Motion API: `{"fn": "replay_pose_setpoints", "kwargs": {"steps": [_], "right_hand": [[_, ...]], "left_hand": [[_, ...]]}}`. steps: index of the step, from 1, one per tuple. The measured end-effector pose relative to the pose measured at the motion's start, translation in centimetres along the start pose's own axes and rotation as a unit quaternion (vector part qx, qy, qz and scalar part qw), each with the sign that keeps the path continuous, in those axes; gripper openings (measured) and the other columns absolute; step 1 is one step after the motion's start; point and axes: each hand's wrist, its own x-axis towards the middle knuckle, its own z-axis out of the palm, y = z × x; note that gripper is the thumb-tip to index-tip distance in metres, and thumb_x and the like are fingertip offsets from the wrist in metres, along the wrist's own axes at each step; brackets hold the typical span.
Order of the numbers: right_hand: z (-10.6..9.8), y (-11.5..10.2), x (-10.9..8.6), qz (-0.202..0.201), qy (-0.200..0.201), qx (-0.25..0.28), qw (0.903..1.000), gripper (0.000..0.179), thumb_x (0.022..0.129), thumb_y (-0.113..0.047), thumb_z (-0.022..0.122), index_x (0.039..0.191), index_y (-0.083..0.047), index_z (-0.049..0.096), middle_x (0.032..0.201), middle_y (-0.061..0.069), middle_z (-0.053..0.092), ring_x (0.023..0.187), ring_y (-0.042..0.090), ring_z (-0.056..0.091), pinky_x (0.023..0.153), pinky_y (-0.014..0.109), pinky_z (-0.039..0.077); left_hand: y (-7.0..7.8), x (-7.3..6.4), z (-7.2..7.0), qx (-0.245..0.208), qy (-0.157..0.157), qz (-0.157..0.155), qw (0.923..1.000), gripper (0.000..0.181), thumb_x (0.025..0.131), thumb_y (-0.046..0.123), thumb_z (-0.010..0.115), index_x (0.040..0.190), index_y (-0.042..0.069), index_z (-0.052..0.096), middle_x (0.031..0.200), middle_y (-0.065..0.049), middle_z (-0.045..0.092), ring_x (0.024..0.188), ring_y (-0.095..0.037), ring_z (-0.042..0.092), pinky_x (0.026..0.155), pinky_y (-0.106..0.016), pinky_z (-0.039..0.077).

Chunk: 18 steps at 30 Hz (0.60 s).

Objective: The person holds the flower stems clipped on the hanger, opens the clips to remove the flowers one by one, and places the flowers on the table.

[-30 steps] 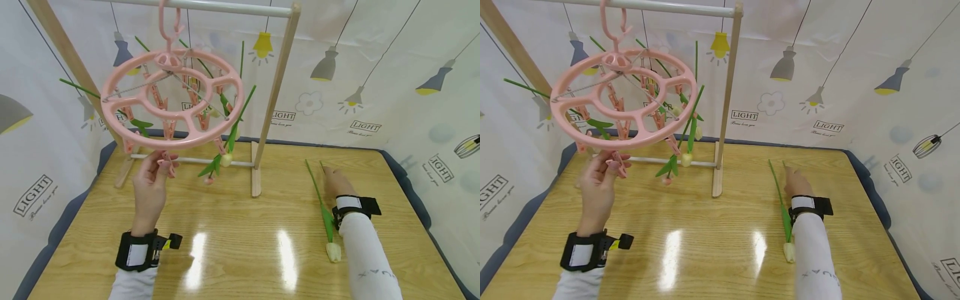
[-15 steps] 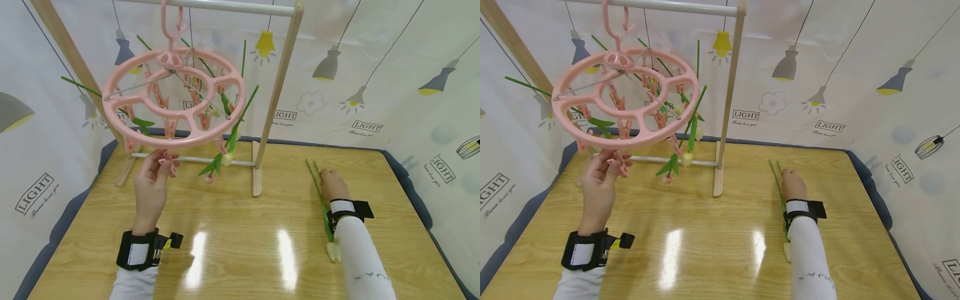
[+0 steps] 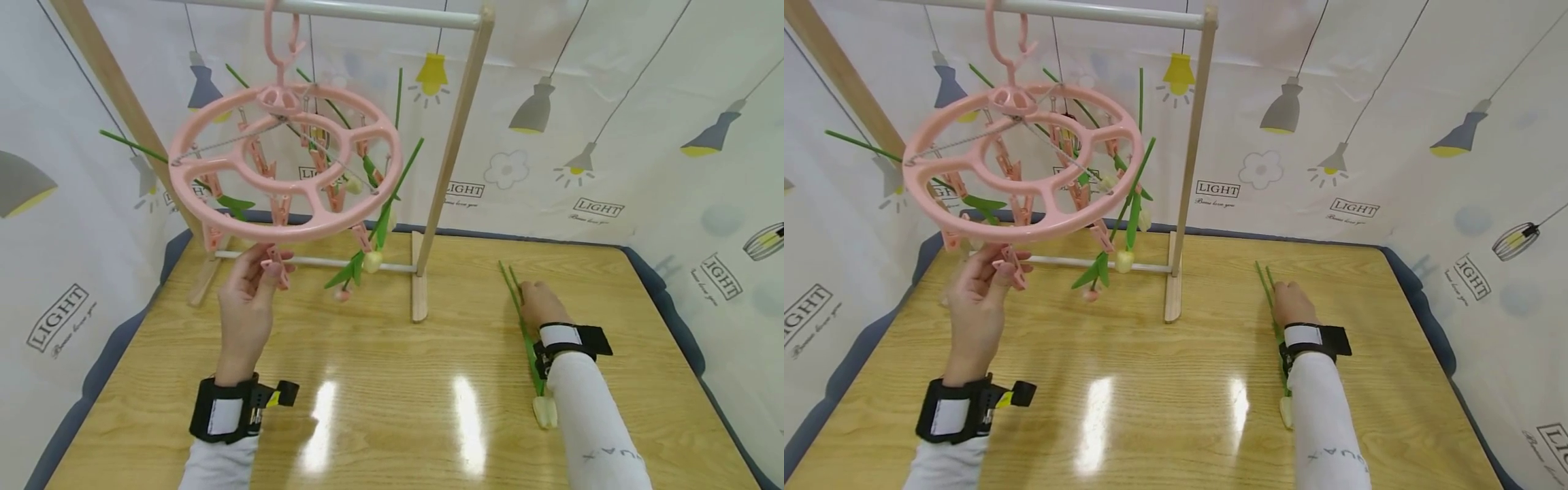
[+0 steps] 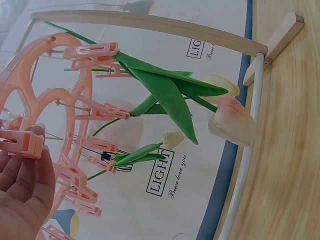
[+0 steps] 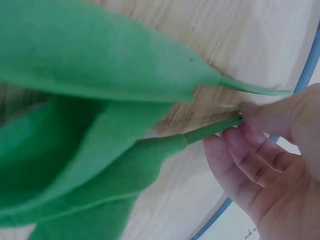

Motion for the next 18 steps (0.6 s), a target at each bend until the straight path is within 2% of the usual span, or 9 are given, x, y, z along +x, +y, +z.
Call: {"fn": "replay_pose_setpoints", "kwargs": {"steps": [4, 9, 14, 18], "right_hand": [[-0.4, 0.1, -0.1, -0.018, 0.008, 0.005, 0.9998, 0.045, 0.095, 0.001, 0.043, 0.137, 0.018, 0.038, 0.127, 0.048, 0.042, 0.114, 0.058, 0.045, 0.095, 0.067, 0.044], [-0.6, -0.6, 0.0, -0.055, 0.077, 0.025, 0.9952, 0.042, 0.102, -0.011, 0.044, 0.136, 0.014, 0.043, 0.125, 0.042, 0.045, 0.107, 0.053, 0.051, 0.087, 0.064, 0.048], [-1.0, -2.5, 0.6, -0.109, 0.158, 0.041, 0.9805, 0.035, 0.102, -0.014, 0.047, 0.124, 0.01, 0.057, 0.111, 0.034, 0.059, 0.095, 0.043, 0.059, 0.079, 0.058, 0.052], [-2.3, -5.4, 0.9, -0.16, 0.177, 0.056, 0.9693, 0.03, 0.102, -0.017, 0.048, 0.111, 0.005, 0.066, 0.098, 0.025, 0.068, 0.081, 0.034, 0.062, 0.071, 0.051, 0.053]], "left_hand": [[0.2, 0.1, 0.1, 0.012, 0.001, 0.002, 0.9999, 0.034, 0.098, 0.001, 0.052, 0.131, -0.004, 0.054, 0.1, 0.013, 0.067, 0.079, -0.002, 0.062, 0.067, -0.008, 0.051], [0.5, 0.0, 0.0, 0.003, 0.002, -0.002, 1.0, 0.032, 0.098, 0.0, 0.051, 0.13, -0.005, 0.055, 0.1, 0.01, 0.068, 0.078, -0.002, 0.062, 0.067, -0.009, 0.051], [0.7, 0.0, 0.0, 0.001, -0.007, 0.004, 1.0, 0.034, 0.098, 0.0, 0.051, 0.131, -0.005, 0.053, 0.101, 0.011, 0.067, 0.079, -0.002, 0.062, 0.069, -0.009, 0.052], [0.8, 0.1, 0.1, -0.017, -0.013, 0.011, 0.9997, 0.035, 0.097, -0.001, 0.052, 0.132, -0.006, 0.053, 0.103, 0.009, 0.068, 0.079, -0.003, 0.061, 0.069, -0.009, 0.052]]}}
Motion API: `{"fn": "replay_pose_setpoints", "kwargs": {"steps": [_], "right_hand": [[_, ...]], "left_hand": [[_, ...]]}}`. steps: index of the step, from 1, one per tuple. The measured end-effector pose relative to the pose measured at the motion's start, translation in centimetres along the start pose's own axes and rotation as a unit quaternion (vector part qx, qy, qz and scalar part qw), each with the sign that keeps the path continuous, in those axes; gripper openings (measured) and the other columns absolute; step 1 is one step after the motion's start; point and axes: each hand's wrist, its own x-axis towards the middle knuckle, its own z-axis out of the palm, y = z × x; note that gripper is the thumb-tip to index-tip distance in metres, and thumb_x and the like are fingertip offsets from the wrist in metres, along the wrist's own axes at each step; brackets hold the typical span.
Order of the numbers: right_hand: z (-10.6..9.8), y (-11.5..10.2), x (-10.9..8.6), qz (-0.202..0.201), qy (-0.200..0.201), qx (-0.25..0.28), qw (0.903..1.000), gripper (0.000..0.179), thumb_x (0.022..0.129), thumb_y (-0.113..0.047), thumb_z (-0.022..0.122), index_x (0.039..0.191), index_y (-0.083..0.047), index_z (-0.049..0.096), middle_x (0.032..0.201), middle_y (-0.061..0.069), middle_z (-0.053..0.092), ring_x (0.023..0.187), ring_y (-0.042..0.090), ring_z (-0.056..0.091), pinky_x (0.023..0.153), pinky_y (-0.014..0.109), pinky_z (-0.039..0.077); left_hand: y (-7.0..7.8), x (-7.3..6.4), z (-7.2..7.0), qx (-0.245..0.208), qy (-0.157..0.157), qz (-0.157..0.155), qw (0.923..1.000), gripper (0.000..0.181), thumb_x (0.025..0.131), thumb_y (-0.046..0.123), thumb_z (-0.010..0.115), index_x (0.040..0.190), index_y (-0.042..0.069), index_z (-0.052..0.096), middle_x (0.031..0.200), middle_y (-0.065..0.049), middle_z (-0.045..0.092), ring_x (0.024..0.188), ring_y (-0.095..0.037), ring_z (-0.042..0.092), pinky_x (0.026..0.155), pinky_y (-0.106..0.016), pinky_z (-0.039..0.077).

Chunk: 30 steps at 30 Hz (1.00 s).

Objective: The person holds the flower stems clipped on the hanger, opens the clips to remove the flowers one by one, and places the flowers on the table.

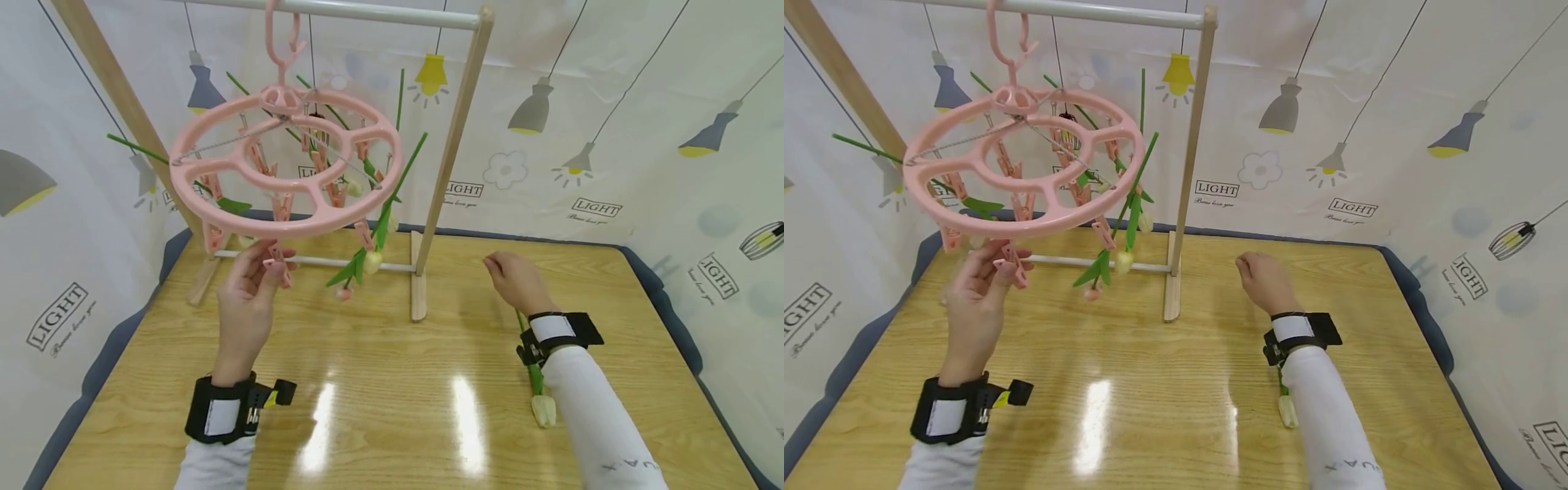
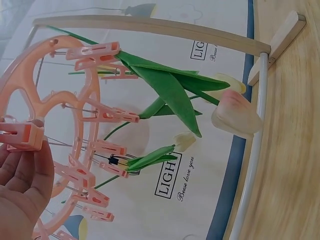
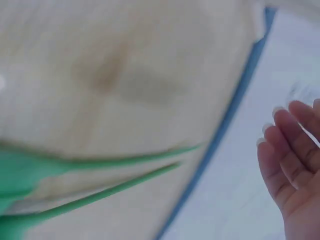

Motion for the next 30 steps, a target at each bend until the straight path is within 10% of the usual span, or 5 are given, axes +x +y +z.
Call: {"fn": "replay_pose_setpoints", "kwargs": {"steps": [7, 14, 22, 30], "right_hand": [[-1.0, -6.8, 2.0, -0.077, 0.011, 0.061, 0.9951, 0.028, 0.102, -0.02, 0.049, 0.105, 0.0, 0.069, 0.09, 0.017, 0.071, 0.071, 0.025, 0.06, 0.063, 0.043, 0.051], [-1.3, -12.0, 3.4, -0.098, -0.045, 0.175, 0.9787, 0.036, 0.1, -0.017, 0.053, 0.132, -0.003, 0.053, 0.115, 0.019, 0.067, 0.101, 0.028, 0.062, 0.084, 0.049, 0.055], [-2.1, -15.5, 3.4, -0.086, -0.148, 0.346, 0.9223, 0.076, 0.098, -0.024, 0.057, 0.156, -0.018, 0.009, 0.154, 0.019, 0.032, 0.137, 0.03, 0.037, 0.109, 0.055, 0.04], [-1.6, -17.6, 3.7, -0.099, -0.15, 0.452, 0.8737, 0.063, 0.098, -0.011, 0.055, 0.153, -0.015, 0.024, 0.153, 0.015, 0.035, 0.136, 0.027, 0.039, 0.107, 0.05, 0.045]], "left_hand": [[0.0, 0.0, 0.2, -0.027, 0.0, -0.004, 0.9996, 0.035, 0.096, -0.001, 0.053, 0.131, -0.006, 0.053, 0.102, 0.008, 0.069, 0.078, -0.005, 0.062, 0.068, -0.009, 0.052], [0.4, -0.3, 0.4, -0.054, 0.007, -0.013, 0.9984, 0.035, 0.096, -0.001, 0.053, 0.131, -0.004, 0.054, 0.101, 0.008, 0.071, 0.08, -0.006, 0.064, 0.067, -0.011, 0.053], [0.7, -0.4, 0.7, -0.079, 0.008, -0.023, 0.9966, 0.034, 0.097, -0.002, 0.053, 0.13, -0.004, 0.054, 0.1, 0.004, 0.071, 0.078, -0.007, 0.064, 0.068, -0.012, 0.054], [0.6, -0.3, 0.7, -0.084, 0.01, -0.03, 0.9959, 0.033, 0.097, -0.004, 0.051, 0.129, -0.004, 0.055, 0.1, 0.004, 0.071, 0.076, -0.009, 0.063, 0.07, -0.013, 0.055]]}}
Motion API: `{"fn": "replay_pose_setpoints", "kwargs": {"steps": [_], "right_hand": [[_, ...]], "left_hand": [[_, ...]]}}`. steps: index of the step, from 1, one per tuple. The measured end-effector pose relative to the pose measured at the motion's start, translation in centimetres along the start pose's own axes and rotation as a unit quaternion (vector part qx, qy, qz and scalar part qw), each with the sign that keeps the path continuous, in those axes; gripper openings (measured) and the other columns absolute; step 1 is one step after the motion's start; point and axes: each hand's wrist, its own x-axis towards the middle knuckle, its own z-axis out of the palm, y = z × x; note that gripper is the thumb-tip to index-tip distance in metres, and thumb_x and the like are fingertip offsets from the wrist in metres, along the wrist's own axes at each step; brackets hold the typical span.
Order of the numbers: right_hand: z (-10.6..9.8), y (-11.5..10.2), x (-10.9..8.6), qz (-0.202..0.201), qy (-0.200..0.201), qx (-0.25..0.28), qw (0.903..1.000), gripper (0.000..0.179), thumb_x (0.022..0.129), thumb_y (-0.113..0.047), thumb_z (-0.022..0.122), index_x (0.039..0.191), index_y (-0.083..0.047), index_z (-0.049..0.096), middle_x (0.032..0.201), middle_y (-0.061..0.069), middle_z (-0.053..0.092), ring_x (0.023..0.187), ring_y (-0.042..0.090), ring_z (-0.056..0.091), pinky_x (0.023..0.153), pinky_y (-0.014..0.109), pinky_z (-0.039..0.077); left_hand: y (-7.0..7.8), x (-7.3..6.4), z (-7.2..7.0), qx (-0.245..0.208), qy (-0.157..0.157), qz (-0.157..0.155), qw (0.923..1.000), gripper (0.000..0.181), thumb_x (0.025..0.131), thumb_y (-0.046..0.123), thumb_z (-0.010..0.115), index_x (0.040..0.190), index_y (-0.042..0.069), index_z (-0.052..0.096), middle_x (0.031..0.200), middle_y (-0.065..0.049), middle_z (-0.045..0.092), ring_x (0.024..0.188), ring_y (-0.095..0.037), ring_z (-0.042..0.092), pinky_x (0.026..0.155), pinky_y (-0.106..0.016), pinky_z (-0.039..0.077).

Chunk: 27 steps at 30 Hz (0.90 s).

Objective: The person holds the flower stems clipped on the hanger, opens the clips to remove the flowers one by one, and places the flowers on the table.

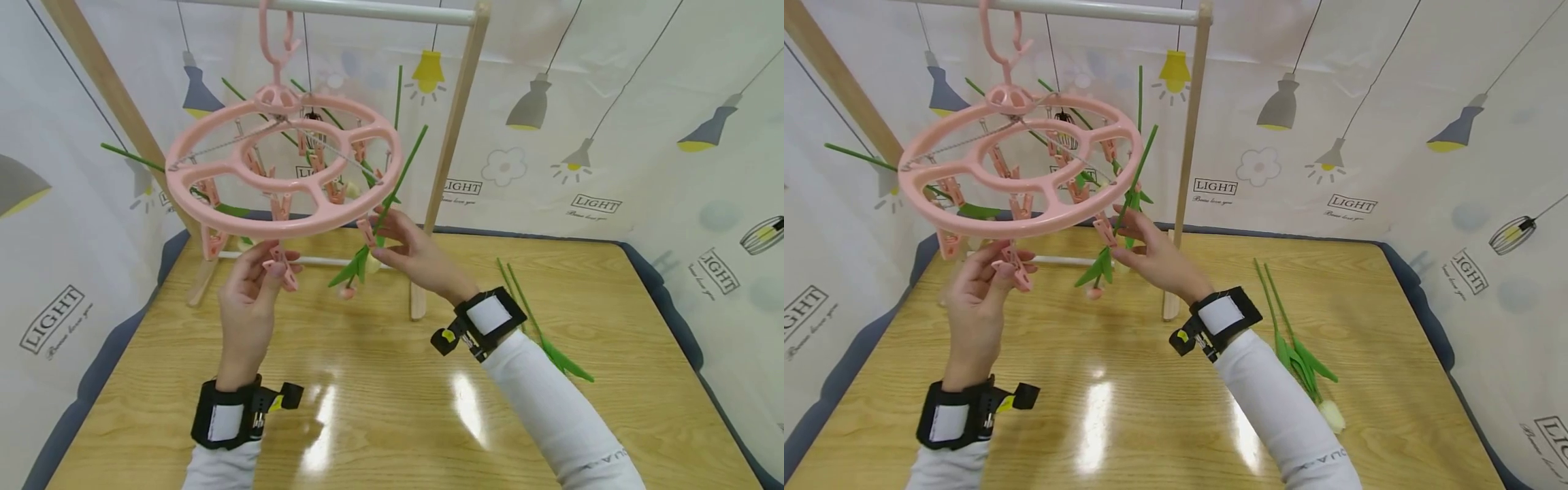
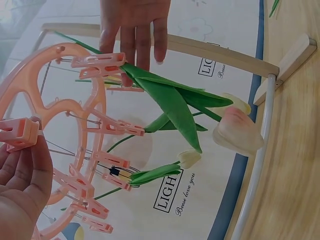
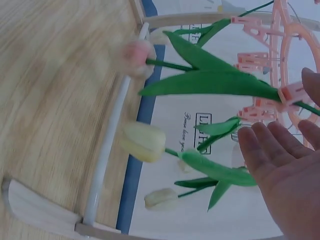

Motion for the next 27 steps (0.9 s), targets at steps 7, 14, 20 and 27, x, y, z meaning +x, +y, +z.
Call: {"fn": "replay_pose_setpoints", "kwargs": {"steps": [7, 14, 20, 27], "right_hand": [[1.5, -0.1, 0.4, 0.002, 0.054, -0.019, 0.9984, 0.038, 0.099, -0.017, 0.055, 0.134, -0.004, 0.049, 0.131, 0.019, 0.056, 0.114, 0.026, 0.058, 0.091, 0.047, 0.054], [1.9, 0.0, 0.4, -0.022, 0.108, -0.039, 0.9931, 0.032, 0.098, -0.014, 0.055, 0.125, 0.003, 0.055, 0.112, 0.026, 0.064, 0.09, 0.026, 0.061, 0.074, 0.029, 0.051], [1.8, 0.2, 0.1, -0.029, 0.112, -0.02, 0.9931, 0.033, 0.098, -0.012, 0.056, 0.127, 0.004, 0.052, 0.113, 0.029, 0.067, 0.093, 0.03, 0.065, 0.07, 0.028, 0.054], [1.9, 0.1, -0.3, -0.032, 0.123, -0.02, 0.9918, 0.037, 0.095, -0.01, 0.061, 0.128, 0.004, 0.052, 0.112, 0.028, 0.068, 0.09, 0.03, 0.069, 0.069, 0.031, 0.06]], "left_hand": [[-0.1, 0.0, 0.2, 0.004, -0.002, -0.007, 1.0, 0.032, 0.097, -0.003, 0.052, 0.129, -0.004, 0.055, 0.1, 0.006, 0.071, 0.078, -0.007, 0.064, 0.07, -0.012, 0.055], [-0.2, 0.1, 0.3, -0.02, -0.006, -0.01, 0.9997, 0.029, 0.099, -0.001, 0.048, 0.127, -0.003, 0.055, 0.09, 0.007, 0.069, 0.084, -0.01, 0.065, 0.075, -0.016, 0.057], [-0.3, 0.1, 0.2, -0.031, -0.006, -0.042, 0.9986, 0.035, 0.101, 0.003, 0.045, 0.135, 0.001, 0.048, 0.091, 0.008, 0.07, 0.075, -0.008, 0.063, 0.063, -0.013, 0.051], [-0.2, -0.1, 0.7, -0.038, -0.003, -0.094, 0.9949, 0.049, 0.101, 0.008, 0.046, 0.148, 0.006, 0.033, 0.09, 0.01, 0.071, 0.076, -0.007, 0.065, 0.062, -0.015, 0.05]]}}
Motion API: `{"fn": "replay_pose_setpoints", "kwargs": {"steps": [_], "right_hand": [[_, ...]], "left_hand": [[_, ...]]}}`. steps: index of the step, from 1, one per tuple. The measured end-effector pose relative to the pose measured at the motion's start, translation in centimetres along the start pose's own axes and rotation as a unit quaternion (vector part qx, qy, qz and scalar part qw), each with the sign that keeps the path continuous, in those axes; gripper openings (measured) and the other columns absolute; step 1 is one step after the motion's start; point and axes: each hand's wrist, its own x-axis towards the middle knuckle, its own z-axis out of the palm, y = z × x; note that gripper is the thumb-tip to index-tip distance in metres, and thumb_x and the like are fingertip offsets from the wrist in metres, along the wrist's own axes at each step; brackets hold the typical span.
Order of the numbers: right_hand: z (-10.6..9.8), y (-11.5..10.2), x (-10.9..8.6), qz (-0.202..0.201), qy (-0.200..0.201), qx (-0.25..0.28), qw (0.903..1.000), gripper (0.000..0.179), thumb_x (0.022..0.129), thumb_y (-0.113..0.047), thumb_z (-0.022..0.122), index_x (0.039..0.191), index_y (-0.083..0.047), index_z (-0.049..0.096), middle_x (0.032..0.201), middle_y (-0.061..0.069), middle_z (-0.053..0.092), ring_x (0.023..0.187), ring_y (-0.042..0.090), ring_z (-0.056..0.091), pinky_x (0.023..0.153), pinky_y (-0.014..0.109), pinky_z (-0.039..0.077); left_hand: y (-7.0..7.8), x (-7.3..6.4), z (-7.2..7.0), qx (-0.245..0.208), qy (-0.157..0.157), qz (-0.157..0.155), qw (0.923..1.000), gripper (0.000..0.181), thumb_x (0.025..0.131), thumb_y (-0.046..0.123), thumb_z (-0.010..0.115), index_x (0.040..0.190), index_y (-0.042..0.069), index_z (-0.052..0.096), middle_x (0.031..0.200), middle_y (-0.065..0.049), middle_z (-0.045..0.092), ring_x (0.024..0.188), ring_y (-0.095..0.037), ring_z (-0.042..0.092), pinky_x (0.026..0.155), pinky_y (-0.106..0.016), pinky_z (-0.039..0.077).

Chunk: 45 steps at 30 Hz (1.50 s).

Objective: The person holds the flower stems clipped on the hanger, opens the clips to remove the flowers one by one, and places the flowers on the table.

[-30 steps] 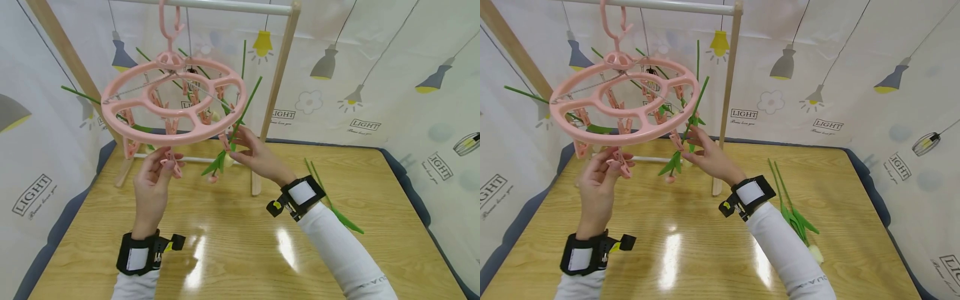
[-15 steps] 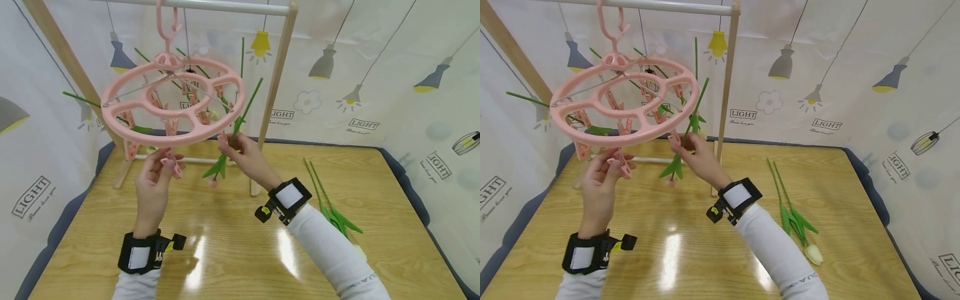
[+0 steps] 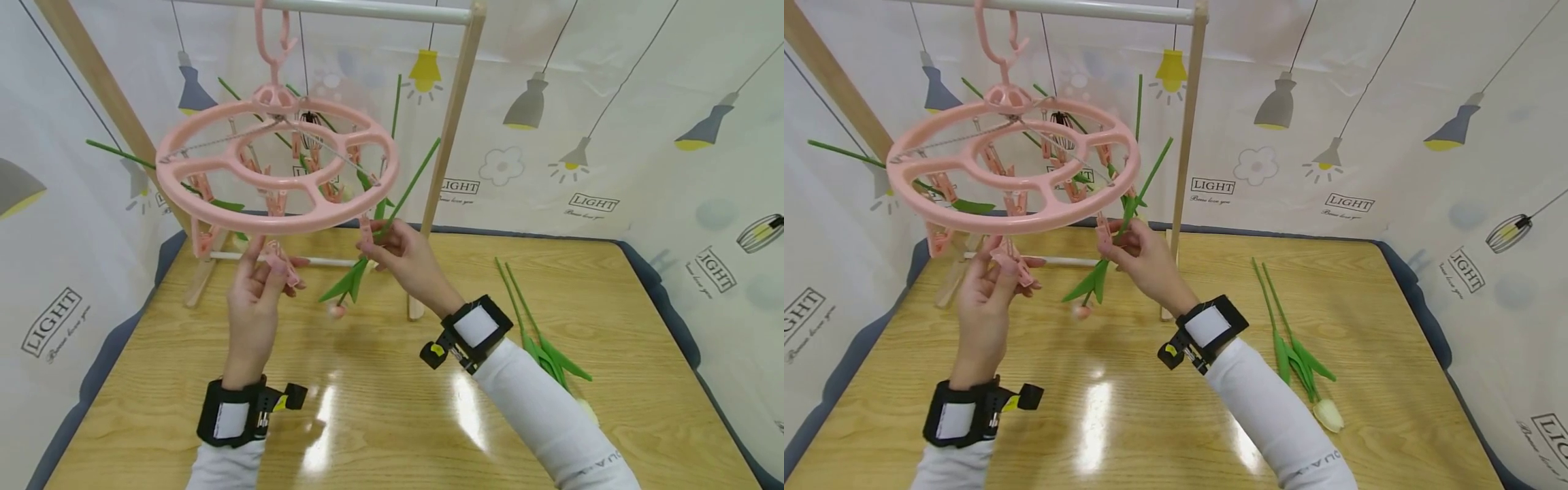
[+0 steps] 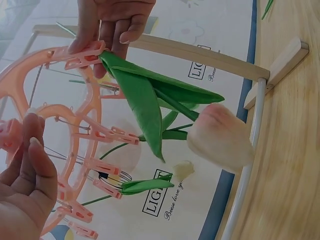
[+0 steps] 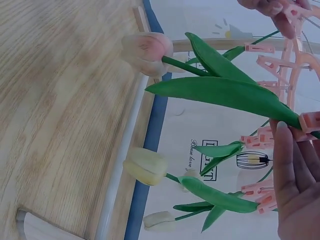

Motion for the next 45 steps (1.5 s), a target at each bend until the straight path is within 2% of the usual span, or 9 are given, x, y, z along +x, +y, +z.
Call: {"fn": "replay_pose_setpoints", "kwargs": {"steps": [7, 12, 16, 20, 25, 28, 32, 42, 45], "right_hand": [[0.1, -0.2, -0.2, -0.016, 0.015, -0.026, 0.9994, 0.029, 0.091, -0.01, 0.067, 0.114, 0.006, 0.059, 0.105, 0.026, 0.067, 0.084, 0.03, 0.068, 0.07, 0.035, 0.061], [0.2, -0.3, -0.4, -0.025, 0.018, -0.043, 0.9986, 0.02, 0.089, -0.013, 0.069, 0.1, 0.004, 0.062, 0.11, 0.021, 0.068, 0.084, 0.024, 0.068, 0.071, 0.029, 0.059], [0.4, -0.4, -0.5, -0.028, 0.012, -0.033, 0.999, 0.024, 0.089, -0.011, 0.069, 0.107, 0.003, 0.062, 0.103, 0.022, 0.068, 0.083, 0.024, 0.067, 0.069, 0.031, 0.058], [0.6, -0.5, -0.7, -0.025, 0.004, -0.012, 0.9996, 0.029, 0.089, -0.009, 0.068, 0.115, 0.003, 0.06, 0.103, 0.023, 0.065, 0.084, 0.028, 0.068, 0.069, 0.045, 0.061], [1.0, -0.7, -0.7, -0.016, -0.004, -0.013, 0.9998, 0.033, 0.089, -0.011, 0.069, 0.118, 0.002, 0.059, 0.109, 0.02, 0.064, 0.085, 0.024, 0.068, 0.07, 0.053, 0.061], [1.3, -0.7, -0.7, -0.024, -0.003, -0.03, 0.9992, 0.032, 0.088, -0.014, 0.07, 0.115, 0.001, 0.061, 0.107, 0.018, 0.065, 0.083, 0.022, 0.067, 0.07, 0.048, 0.061], [1.9, -0.5, -0.6, -0.041, -0.006, -0.042, 0.9983, 0.03, 0.088, -0.016, 0.071, 0.111, 0.001, 0.062, 0.108, 0.017, 0.064, 0.083, 0.021, 0.066, 0.07, 0.04, 0.06], [3.0, -0.4, -0.3, -0.084, 0.01, -0.103, 0.9911, 0.024, 0.083, -0.014, 0.075, 0.102, -0.001, 0.066, 0.098, 0.015, 0.072, 0.08, 0.017, 0.061, 0.061, 0.027, 0.047], [3.1, -0.4, -0.3, -0.084, 0.005, -0.111, 0.9902, 0.028, 0.084, -0.014, 0.075, 0.107, -0.001, 0.066, 0.096, 0.014, 0.072, 0.078, 0.018, 0.057, 0.059, 0.028, 0.042]], "left_hand": [[-0.1, -0.2, 0.4, 0.059, -0.034, -0.044, 0.9967, 0.041, 0.103, 0.02, 0.046, 0.14, 0.003, 0.042, 0.089, 0.018, 0.075, 0.073, -0.007, 0.068, 0.067, -0.019, 0.05], [-0.3, -0.4, 0.7, 0.088, -0.077, -0.061, 0.9913, 0.048, 0.105, 0.024, 0.04, 0.149, 0.005, 0.032, 0.089, 0.024, 0.075, 0.079, -0.008, 0.07, 0.081, -0.022, 0.05], [-0.3, -0.3, 0.7, 0.11, -0.089, -0.068, 0.9876, 0.051, 0.106, 0.031, 0.035, 0.149, 0.004, 0.029, 0.103, 0.0, 0.078, 0.091, -0.019, 0.07, 0.092, -0.033, 0.048], [-0.4, -0.2, 0.7, 0.138, -0.118, -0.101, 0.9782, 0.061, 0.106, 0.041, 0.026, 0.15, 0.0, 0.026, 0.133, -0.025, 0.06, 0.114, -0.035, 0.059, 0.099, -0.053, 0.041], [-0.5, -0.3, 0.6, 0.161, -0.156, -0.174, 0.9588, 0.069, 0.104, 0.05, 0.016, 0.154, 0.003, 0.015, 0.153, -0.021, 0.039, 0.133, -0.039, 0.04, 0.111, -0.069, 0.022], [-0.4, -0.2, 0.7, 0.154, -0.175, -0.191, 0.9536, 0.067, 0.104, 0.051, 0.017, 0.156, 0.009, 0.011, 0.158, -0.016, 0.03, 0.138, -0.036, 0.033, 0.103, -0.071, 0.035], [-0.3, 0.0, 1.2, 0.127, -0.195, -0.182, 0.9553, 0.062, 0.104, 0.047, 0.022, 0.157, 0.017, 0.009, 0.161, -0.013, 0.024, 0.141, -0.035, 0.027, 0.079, -0.073, 0.049], [-1.1, 1.0, 3.3, 0.079, -0.181, -0.067, 0.9781, 0.051, 0.107, 0.026, 0.029, 0.155, 0.011, 0.02, 0.14, -0.021, 0.041, 0.128, -0.029, 0.043, 0.11, -0.055, 0.037], [-1.1, 1.0, 3.5, 0.097, -0.166, -0.066, 0.979, 0.049, 0.107, 0.026, 0.031, 0.154, 0.014, 0.024, 0.133, -0.019, 0.045, 0.111, -0.026, 0.05, 0.092, -0.047, 0.048]]}}
